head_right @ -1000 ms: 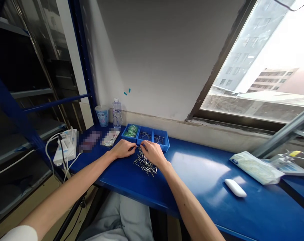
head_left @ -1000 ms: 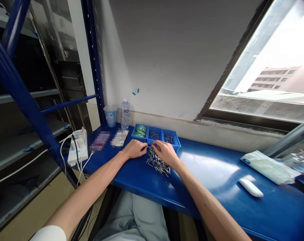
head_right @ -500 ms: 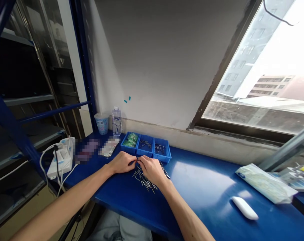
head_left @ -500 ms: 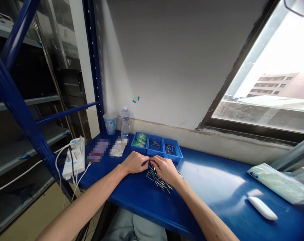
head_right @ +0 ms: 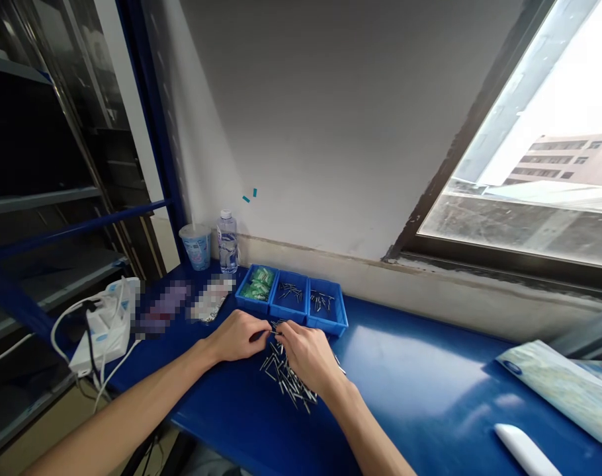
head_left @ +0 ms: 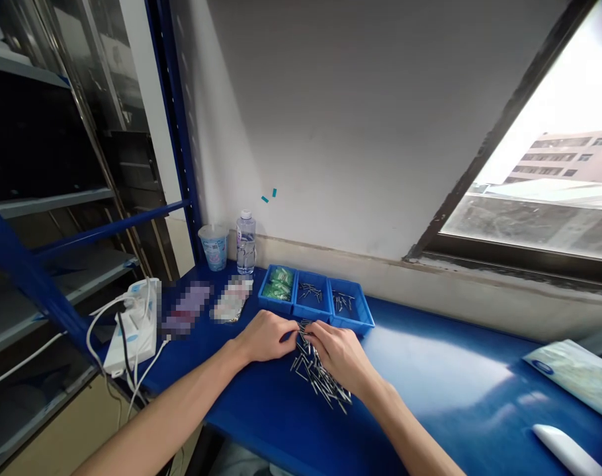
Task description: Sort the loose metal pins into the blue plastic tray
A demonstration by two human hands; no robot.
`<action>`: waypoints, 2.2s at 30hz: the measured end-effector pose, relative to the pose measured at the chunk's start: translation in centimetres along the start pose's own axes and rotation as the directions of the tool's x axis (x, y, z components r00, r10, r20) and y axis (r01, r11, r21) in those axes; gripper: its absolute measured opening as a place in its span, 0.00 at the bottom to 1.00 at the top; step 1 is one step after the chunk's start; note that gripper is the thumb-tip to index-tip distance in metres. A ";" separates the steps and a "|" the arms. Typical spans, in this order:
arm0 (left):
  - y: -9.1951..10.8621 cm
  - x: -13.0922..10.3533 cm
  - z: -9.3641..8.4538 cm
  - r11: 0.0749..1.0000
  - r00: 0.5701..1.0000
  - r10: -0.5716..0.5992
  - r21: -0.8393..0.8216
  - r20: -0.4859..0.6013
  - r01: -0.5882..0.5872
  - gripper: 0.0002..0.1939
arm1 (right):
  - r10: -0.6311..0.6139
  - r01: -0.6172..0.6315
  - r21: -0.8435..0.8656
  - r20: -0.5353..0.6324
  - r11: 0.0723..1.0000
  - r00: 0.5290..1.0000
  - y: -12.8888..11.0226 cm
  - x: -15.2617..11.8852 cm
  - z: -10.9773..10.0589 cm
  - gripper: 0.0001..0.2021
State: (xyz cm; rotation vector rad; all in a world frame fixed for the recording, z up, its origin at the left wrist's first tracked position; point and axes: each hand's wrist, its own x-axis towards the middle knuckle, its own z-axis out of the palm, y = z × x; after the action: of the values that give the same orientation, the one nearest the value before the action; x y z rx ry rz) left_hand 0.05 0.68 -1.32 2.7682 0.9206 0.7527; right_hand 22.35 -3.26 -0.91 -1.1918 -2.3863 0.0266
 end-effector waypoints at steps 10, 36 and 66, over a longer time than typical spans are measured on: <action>0.1 0.0 -0.6 1.000 1.000 -0.002 0.022 -0.011 0.003 0.10 | 0.058 -0.058 0.031 -0.019 0.998 0.998 -0.3 0.3 0.1 0.12; 1.0 0.0 0.3 0.996 1.000 0.027 -0.079 -0.014 -0.028 0.10 | -0.088 0.086 -0.030 -0.058 0.996 0.994 0.1 -0.4 -0.3 0.15; 0.3 -0.1 -0.3 0.996 0.996 0.094 0.006 0.006 -0.094 0.10 | -0.062 0.060 0.042 0.032 0.997 0.998 -0.4 -0.2 -0.2 0.08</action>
State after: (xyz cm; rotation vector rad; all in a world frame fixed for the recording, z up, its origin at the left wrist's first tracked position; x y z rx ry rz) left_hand -0.05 0.38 -1.02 2.8348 0.7976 0.7563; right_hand 22.22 -3.68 -0.68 -1.1073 -2.4379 0.0758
